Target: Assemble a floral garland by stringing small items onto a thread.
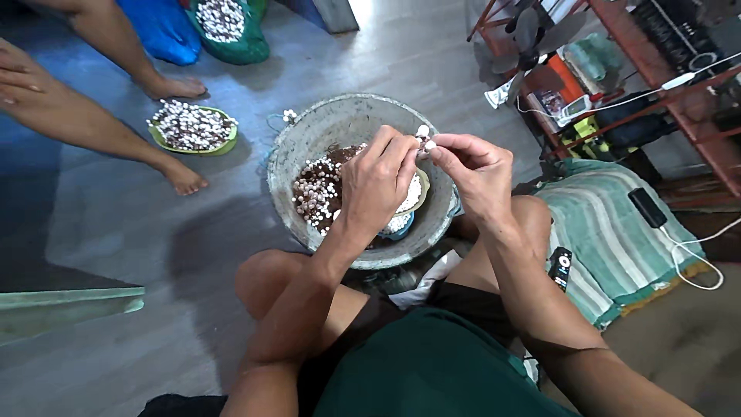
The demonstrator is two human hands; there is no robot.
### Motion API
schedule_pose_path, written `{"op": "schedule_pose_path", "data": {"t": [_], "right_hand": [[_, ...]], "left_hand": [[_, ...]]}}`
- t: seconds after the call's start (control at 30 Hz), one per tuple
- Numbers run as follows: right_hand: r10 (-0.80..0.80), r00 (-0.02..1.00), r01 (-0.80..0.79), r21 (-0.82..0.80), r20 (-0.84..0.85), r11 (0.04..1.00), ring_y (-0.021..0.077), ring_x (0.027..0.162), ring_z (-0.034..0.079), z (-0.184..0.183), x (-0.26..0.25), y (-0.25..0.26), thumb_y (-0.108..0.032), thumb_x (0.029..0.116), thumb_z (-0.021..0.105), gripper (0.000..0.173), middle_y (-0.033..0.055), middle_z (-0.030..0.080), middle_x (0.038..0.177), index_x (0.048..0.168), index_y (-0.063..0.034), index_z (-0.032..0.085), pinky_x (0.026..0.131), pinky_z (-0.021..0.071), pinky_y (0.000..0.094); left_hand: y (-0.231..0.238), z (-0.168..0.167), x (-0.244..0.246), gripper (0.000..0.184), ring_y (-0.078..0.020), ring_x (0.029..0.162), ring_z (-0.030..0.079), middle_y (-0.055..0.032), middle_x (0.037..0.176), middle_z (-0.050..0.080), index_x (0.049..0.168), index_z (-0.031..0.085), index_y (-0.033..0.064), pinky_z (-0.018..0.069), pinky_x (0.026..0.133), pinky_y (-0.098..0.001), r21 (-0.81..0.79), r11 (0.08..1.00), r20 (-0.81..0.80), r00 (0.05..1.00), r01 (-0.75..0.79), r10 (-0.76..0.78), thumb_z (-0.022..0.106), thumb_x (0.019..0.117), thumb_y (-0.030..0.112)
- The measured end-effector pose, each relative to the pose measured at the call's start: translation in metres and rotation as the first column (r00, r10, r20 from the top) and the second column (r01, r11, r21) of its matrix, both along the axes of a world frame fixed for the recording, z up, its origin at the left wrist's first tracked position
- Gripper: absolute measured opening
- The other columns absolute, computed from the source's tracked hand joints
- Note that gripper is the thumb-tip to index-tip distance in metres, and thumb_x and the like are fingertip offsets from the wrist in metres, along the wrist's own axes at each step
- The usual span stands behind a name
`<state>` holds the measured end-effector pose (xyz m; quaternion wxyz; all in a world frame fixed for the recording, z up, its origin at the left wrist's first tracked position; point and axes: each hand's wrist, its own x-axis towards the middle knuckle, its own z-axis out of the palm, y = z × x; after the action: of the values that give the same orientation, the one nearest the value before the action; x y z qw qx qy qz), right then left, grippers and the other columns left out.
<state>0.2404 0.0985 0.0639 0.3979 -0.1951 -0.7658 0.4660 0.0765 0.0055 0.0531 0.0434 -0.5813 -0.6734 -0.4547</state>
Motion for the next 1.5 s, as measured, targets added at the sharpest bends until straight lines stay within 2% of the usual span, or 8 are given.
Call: {"op": "schedule_pose_path", "data": {"t": [0.1, 0.27, 0.4, 0.5, 1.27, 1.33, 1.4, 1.5], "right_hand": [[-0.02, 1.0, 0.02, -0.004, -0.007, 1.0, 0.0116, 0.084, 0.071, -0.001, -0.001, -0.001, -0.002, 0.0963, 0.07, 0.023, 0.008, 0.074, 0.102, 0.119, 0.0013, 0.069, 0.074, 0.0614, 0.0241], [-0.052, 0.999, 0.053, -0.008, 0.011, 0.999, 0.0112, 0.082, 0.071, -0.002, -0.003, -0.005, -0.004, 0.0969, 0.07, 0.021, 0.007, 0.074, 0.1, 0.118, -0.0003, 0.07, 0.072, 0.0616, 0.0234], [-0.08, 0.997, 0.08, -0.026, -0.022, 0.996, 0.017, 0.088, 0.074, -0.003, -0.014, -0.002, -0.002, 0.0957, 0.071, 0.02, 0.0102, 0.076, 0.102, 0.115, 0.0025, 0.073, 0.079, 0.0642, 0.0305], [-0.075, 0.997, 0.075, 0.017, -0.002, 0.997, 0.0157, 0.09, 0.074, -0.001, -0.014, -0.006, -0.003, 0.0952, 0.072, 0.025, 0.0086, 0.075, 0.107, 0.12, 0.0002, 0.071, 0.081, 0.0642, 0.0296], [-0.123, 0.992, 0.12, 0.124, 0.018, 0.985, 0.0126, 0.086, 0.072, 0.002, -0.025, -0.014, -0.004, 0.096, 0.072, 0.024, 0.0076, 0.073, 0.105, 0.119, -0.0013, 0.073, 0.075, 0.0634, 0.0263], [-0.122, 0.992, 0.116, 0.145, 0.028, 0.983, 0.0133, 0.087, 0.073, 0.004, -0.025, -0.012, -0.005, 0.0953, 0.073, 0.025, 0.0075, 0.073, 0.105, 0.12, -0.0021, 0.072, 0.076, 0.0639, 0.0276], [-0.105, 0.993, 0.096, 0.171, 0.048, 0.981, 0.0159, 0.094, 0.073, 0.009, -0.023, -0.009, -0.008, 0.0952, 0.074, 0.035, 0.0079, 0.073, 0.113, 0.129, -0.0024, 0.067, 0.082, 0.0648, 0.0315], [-0.107, 0.993, 0.102, 0.086, 0.047, 0.991, 0.0165, 0.098, 0.071, 0.006, -0.02, -0.004, -0.015, 0.1, 0.068, 0.037, 0.0063, 0.071, 0.115, 0.135, -0.0051, 0.061, 0.084, 0.0626, 0.0332]], "left_hand": [[0.0, -0.001, -0.001, 0.018, -0.0138, 0.086, 0.068, -0.0044, 0.104, 0.07, 0.11, 0.075, 0.011, 0.0566, 0.069, -0.0324, -0.001, 1.0, 0.042, 0.999, 0.031, -0.031, 0.061, 0.104, 0.02], [-0.002, 0.001, -0.002, 0.016, -0.0131, 0.087, 0.068, -0.0037, 0.106, 0.068, 0.108, 0.075, 0.0122, 0.056, 0.068, -0.0324, 0.005, 1.0, 0.072, 0.997, 0.021, -0.021, 0.062, 0.1036, 0.021], [0.0, 0.0, -0.003, 0.015, -0.0129, 0.09, 0.067, -0.0035, 0.108, 0.068, 0.106, 0.075, 0.0137, 0.056, 0.069, -0.0322, 0.032, 0.999, 0.071, 0.997, -0.001, -0.001, 0.063, 0.1029, 0.021], [0.0, 0.001, -0.004, 0.014, -0.0142, 0.095, 0.067, -0.0047, 0.109, 0.067, 0.105, 0.075, 0.0118, 0.0565, 0.072, -0.0324, 0.056, 0.998, 0.071, 0.997, -0.015, 0.011, 0.063, 0.1021, 0.019], [0.0, 0.002, -0.009, 0.017, -0.0185, 0.099, 0.066, -0.0071, 0.11, 0.066, 0.106, 0.075, 0.0105, 0.0555, 0.073, -0.0338, 0.059, 0.998, -0.033, 0.999, -0.018, 0.02, 0.06, 0.1027, 0.018], [0.002, 0.0, -0.013, 0.016, -0.0154, 0.099, 0.064, -0.0057, 0.11, 0.064, 0.105, 0.076, 0.0109, 0.0547, 0.077, -0.0321, 0.071, 0.997, 0.085, 0.996, 0.002, -0.008, 0.062, 0.1015, 0.017], [0.006, -0.004, -0.018, 0.012, -0.0107, 0.089, 0.061, -0.0044, 0.106, 0.061, 0.101, 0.076, 0.0094, 0.0536, 0.07, -0.0246, 0.147, 0.988, 0.328, 0.941, 0.038, -0.085, 0.065, 0.0995, 0.015], [0.01, -0.008, -0.026, 0.01, -0.0133, 0.086, 0.063, -0.0054, 0.103, 0.065, 0.102, 0.073, 0.0034, 0.0551, 0.068, -0.0263, 0.294, 0.953, 0.702, 0.659, 0.077, -0.269, 0.065, 0.0993, 0.01]]}}
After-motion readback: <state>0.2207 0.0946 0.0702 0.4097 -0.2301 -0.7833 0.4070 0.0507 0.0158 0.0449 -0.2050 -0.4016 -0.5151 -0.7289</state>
